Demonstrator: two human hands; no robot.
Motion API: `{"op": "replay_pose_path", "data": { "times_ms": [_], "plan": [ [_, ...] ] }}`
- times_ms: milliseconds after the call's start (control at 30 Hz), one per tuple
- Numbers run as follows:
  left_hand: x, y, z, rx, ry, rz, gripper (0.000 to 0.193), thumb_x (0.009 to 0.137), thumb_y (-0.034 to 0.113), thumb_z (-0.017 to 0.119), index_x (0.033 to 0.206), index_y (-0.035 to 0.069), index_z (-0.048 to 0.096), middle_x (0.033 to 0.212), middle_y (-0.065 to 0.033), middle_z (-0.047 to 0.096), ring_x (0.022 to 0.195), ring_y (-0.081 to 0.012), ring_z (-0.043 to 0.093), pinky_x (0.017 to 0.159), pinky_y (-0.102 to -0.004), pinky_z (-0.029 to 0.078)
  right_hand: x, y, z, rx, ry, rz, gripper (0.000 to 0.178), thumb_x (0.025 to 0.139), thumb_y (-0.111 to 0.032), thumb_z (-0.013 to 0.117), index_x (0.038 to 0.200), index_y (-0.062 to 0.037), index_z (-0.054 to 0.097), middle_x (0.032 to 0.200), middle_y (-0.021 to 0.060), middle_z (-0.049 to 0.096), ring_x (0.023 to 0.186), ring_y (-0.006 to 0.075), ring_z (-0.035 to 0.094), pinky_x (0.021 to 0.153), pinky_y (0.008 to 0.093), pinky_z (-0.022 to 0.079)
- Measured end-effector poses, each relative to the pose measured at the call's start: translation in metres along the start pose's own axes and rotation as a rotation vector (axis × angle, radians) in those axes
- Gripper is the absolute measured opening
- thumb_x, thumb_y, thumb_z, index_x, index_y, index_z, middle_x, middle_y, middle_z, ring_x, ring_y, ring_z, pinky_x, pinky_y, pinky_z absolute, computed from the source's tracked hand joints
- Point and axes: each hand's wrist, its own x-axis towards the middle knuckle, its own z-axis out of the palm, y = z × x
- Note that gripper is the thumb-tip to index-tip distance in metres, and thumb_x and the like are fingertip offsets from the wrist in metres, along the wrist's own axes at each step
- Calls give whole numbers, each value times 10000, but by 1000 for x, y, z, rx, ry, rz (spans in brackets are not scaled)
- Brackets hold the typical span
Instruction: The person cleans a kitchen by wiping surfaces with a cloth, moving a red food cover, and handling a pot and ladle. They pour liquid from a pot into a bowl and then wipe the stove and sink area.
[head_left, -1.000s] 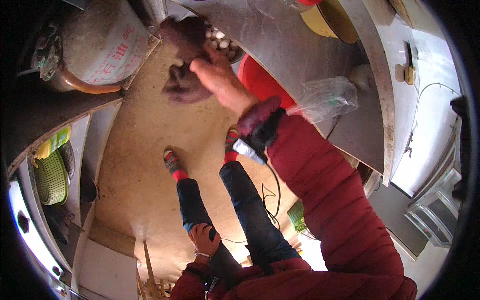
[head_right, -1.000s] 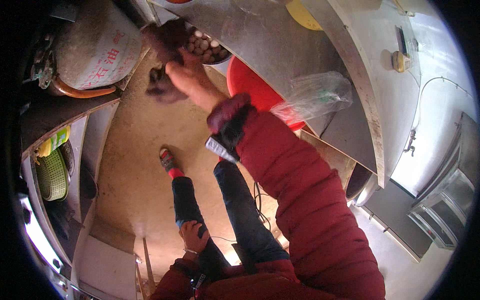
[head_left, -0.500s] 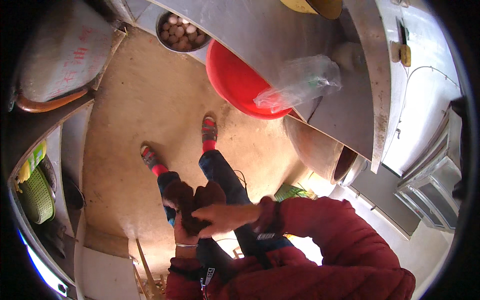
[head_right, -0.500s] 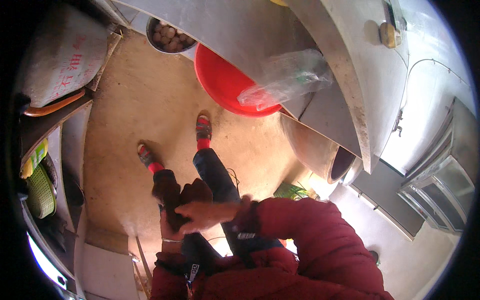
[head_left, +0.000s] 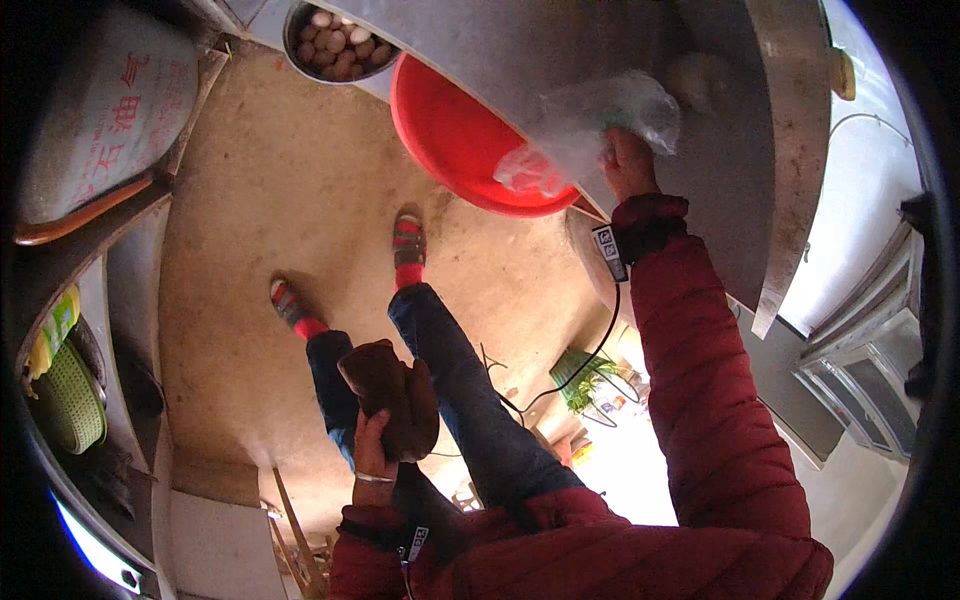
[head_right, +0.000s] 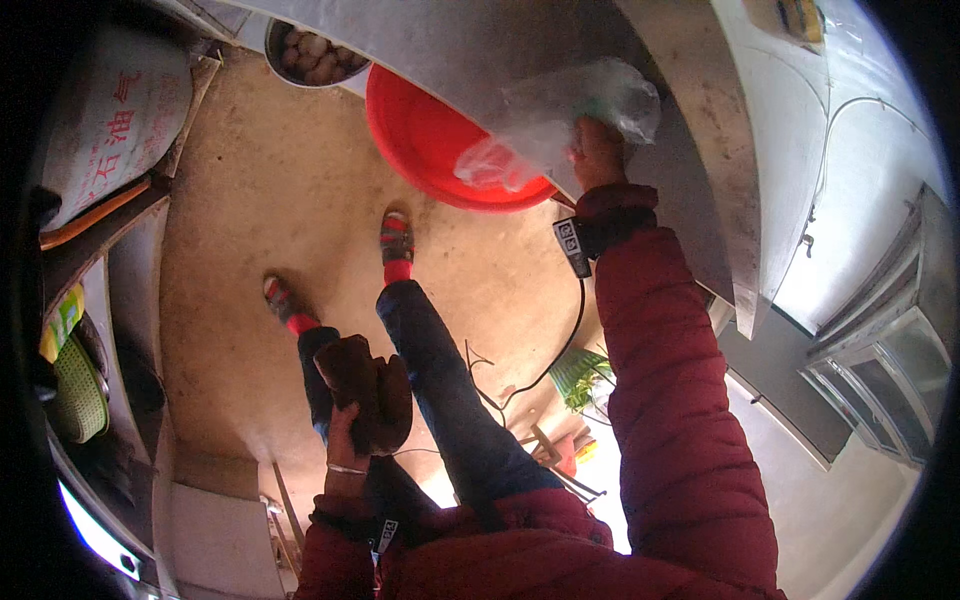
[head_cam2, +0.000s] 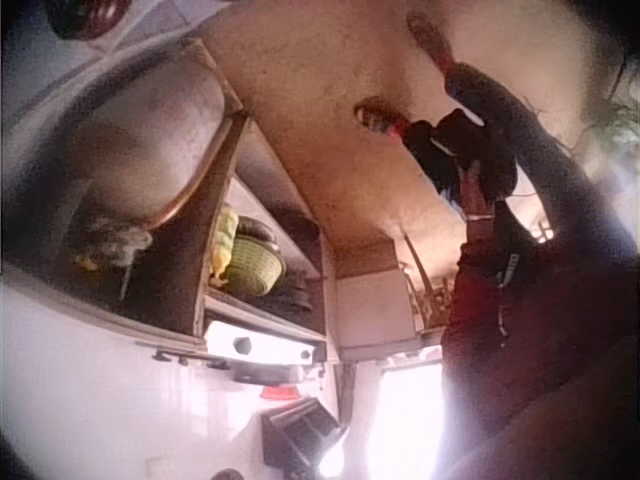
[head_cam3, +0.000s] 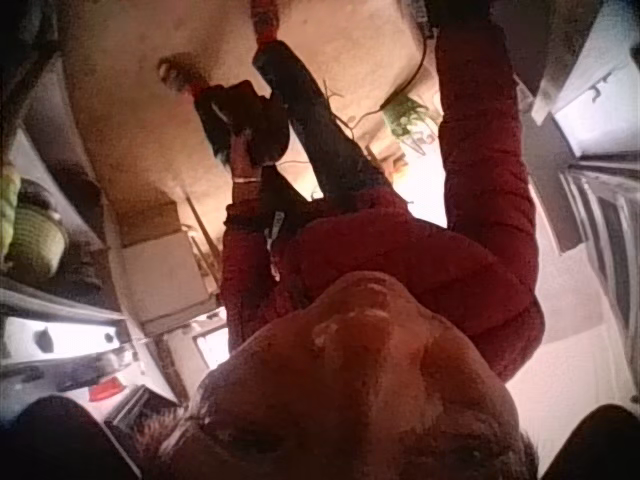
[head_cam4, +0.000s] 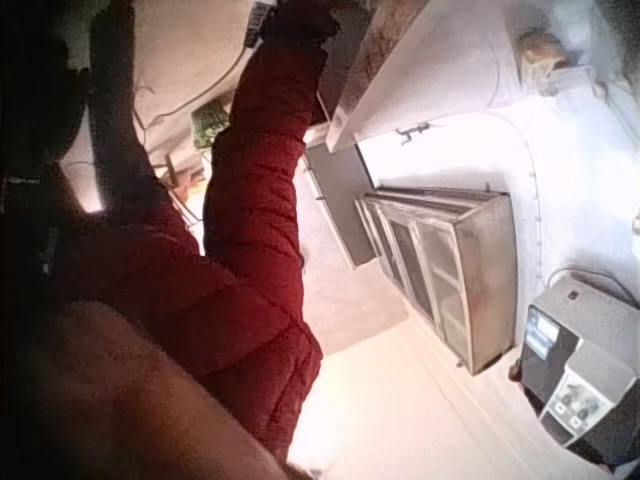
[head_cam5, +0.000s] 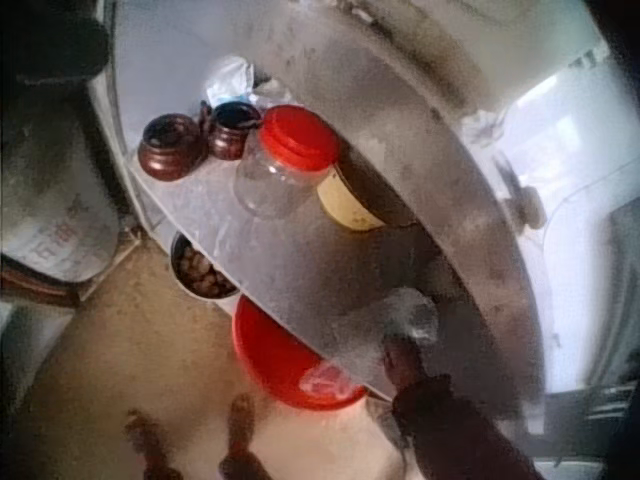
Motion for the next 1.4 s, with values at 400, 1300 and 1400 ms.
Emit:
{"op": "replay_pose_path", "data": {
  "times_ms": [400,1300,1400],
  "plan": [
    [-11,11,22,1033,-50,458,657,748,107,711,1315,23,389,1261,-132,493,1149,-232,482,977,-355,395,-164,-266,56,1014,-819,42,335,850,-107,497,1175,-25,493,829,199,602,778,311,640,714,451,501],
    [-44,27,74,17,-294,-74,632,770,119,723,1322,69,420,1283,-125,507,1176,-287,507,997,-461,428,-186,-179,68,1447,-1287,885,548,867,-270,642,1308,2,465,1208,83,587,1067,193,558,968,335,434],
    [-41,27,72,-45,-285,-67,605,783,41,700,1321,82,425,1257,-118,518,1161,-276,513,992,-448,435,-162,-147,31,1598,-960,940,514,836,-175,639,1289,16,486,1198,92,596,1064,197,566,951,344,450]
  ]
}}
